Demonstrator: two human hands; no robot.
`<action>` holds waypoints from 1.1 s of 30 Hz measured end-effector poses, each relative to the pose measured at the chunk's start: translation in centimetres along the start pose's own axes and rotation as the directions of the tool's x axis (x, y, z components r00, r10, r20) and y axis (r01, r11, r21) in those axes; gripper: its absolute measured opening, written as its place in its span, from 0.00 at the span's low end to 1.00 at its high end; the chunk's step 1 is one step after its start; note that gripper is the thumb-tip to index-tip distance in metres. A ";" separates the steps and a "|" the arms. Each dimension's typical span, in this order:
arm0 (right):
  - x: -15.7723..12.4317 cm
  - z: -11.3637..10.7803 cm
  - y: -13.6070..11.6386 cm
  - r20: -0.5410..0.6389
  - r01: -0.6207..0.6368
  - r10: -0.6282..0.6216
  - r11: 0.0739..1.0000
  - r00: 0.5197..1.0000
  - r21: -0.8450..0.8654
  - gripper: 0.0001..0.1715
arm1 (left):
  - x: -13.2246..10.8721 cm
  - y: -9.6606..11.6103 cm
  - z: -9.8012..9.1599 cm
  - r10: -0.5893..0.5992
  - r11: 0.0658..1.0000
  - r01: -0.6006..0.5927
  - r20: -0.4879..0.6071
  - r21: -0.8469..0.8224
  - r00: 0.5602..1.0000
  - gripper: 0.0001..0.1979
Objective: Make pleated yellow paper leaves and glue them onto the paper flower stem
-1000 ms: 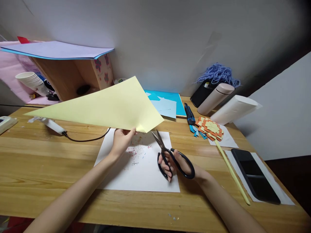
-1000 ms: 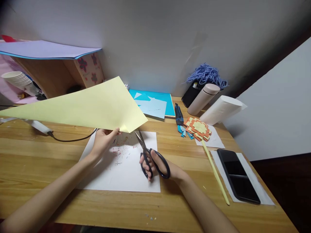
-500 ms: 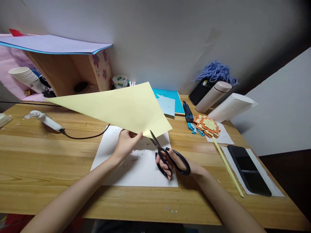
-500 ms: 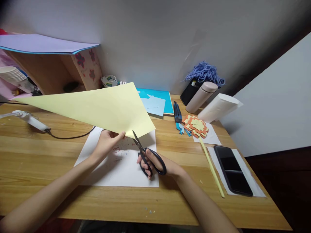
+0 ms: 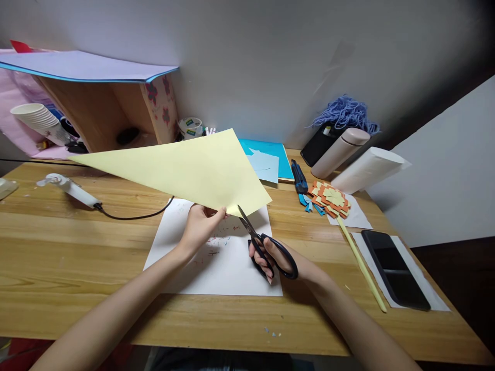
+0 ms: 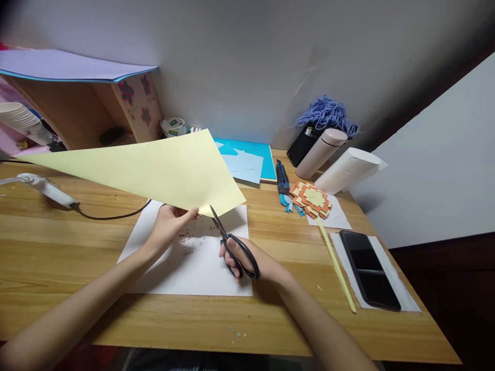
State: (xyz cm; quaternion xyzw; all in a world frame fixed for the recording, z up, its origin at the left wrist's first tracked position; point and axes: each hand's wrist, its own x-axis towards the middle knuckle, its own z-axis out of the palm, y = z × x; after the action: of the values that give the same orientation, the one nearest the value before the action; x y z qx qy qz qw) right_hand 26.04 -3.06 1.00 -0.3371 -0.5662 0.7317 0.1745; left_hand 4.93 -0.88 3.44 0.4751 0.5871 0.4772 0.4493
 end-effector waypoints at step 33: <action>5.2 -1.0 -1.6 -0.068 -0.029 0.019 0.987 0.998 -0.156 0.37 | 2.9 -0.5 -1.9 -0.027 0.994 0.030 0.031 -0.101 0.999 0.06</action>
State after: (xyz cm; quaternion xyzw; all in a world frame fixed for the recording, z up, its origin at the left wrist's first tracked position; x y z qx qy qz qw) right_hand 22.82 1.40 0.82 -0.3806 -0.6119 0.6752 0.1574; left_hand 2.60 1.74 3.00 0.4502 0.5622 0.4928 0.4882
